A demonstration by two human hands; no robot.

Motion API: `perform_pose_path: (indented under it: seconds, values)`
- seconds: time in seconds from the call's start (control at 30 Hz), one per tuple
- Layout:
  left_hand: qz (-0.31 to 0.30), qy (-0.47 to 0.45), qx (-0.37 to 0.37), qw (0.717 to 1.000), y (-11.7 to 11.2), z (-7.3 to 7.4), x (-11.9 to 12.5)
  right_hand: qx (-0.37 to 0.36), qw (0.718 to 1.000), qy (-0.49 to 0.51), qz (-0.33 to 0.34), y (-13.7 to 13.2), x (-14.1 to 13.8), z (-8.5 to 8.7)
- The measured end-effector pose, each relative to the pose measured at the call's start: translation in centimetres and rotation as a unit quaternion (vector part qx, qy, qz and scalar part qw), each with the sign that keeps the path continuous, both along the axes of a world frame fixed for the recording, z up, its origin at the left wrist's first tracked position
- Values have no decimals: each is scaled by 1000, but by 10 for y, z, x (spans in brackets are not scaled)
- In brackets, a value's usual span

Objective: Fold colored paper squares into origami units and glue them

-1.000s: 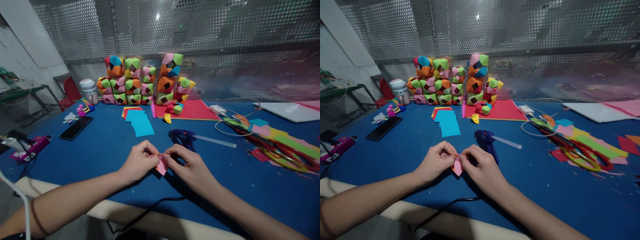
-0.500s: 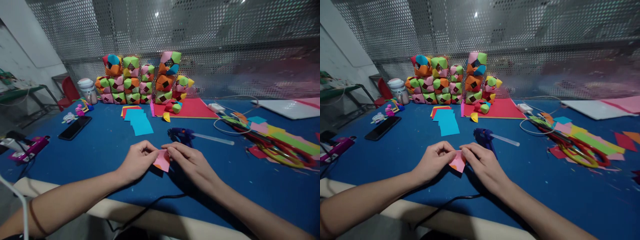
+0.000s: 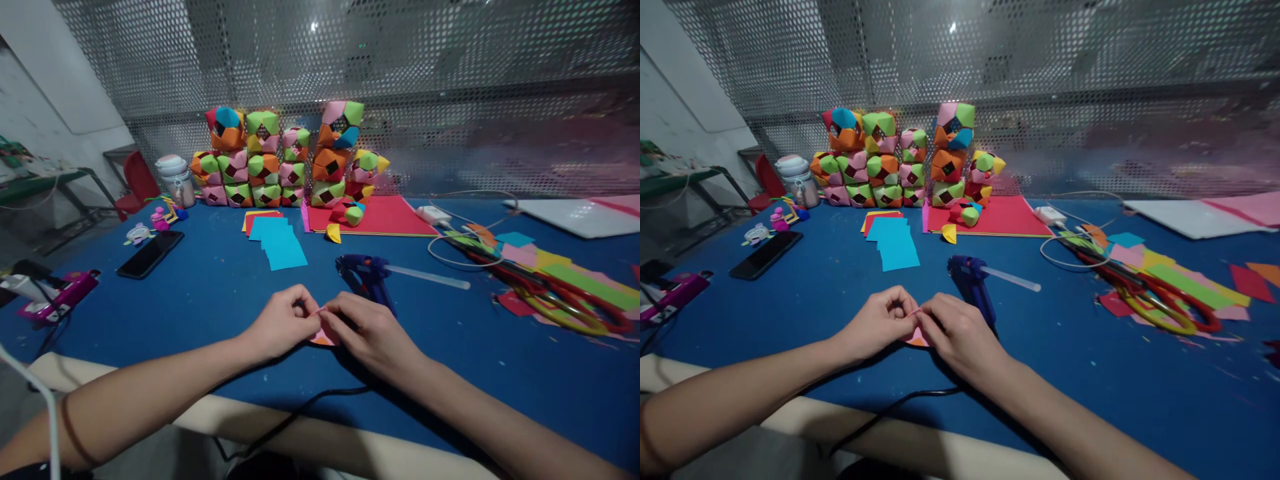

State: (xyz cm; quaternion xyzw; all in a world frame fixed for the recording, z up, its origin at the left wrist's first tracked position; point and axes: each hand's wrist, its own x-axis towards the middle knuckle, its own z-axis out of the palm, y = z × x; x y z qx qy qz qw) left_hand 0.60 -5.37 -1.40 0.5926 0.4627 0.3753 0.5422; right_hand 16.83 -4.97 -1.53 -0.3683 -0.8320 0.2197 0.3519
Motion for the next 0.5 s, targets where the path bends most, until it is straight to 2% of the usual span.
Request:
perform_pose_path:
  seconds: [0.1,0.2,0.33,0.5]
  values:
    - [28,-2,4,1000,0,2,0,-66,997,28,4,1,2,4]
    - [77,17,26,997,0,5,0,-106,993,47,-20,2,3,6]
    - [89,35,44,994,1,6,-2,-102,993,45,-26,3,0,4]
    - [43,12,8,999,1,3,-2,-46,998,31,-37,3,-1,0]
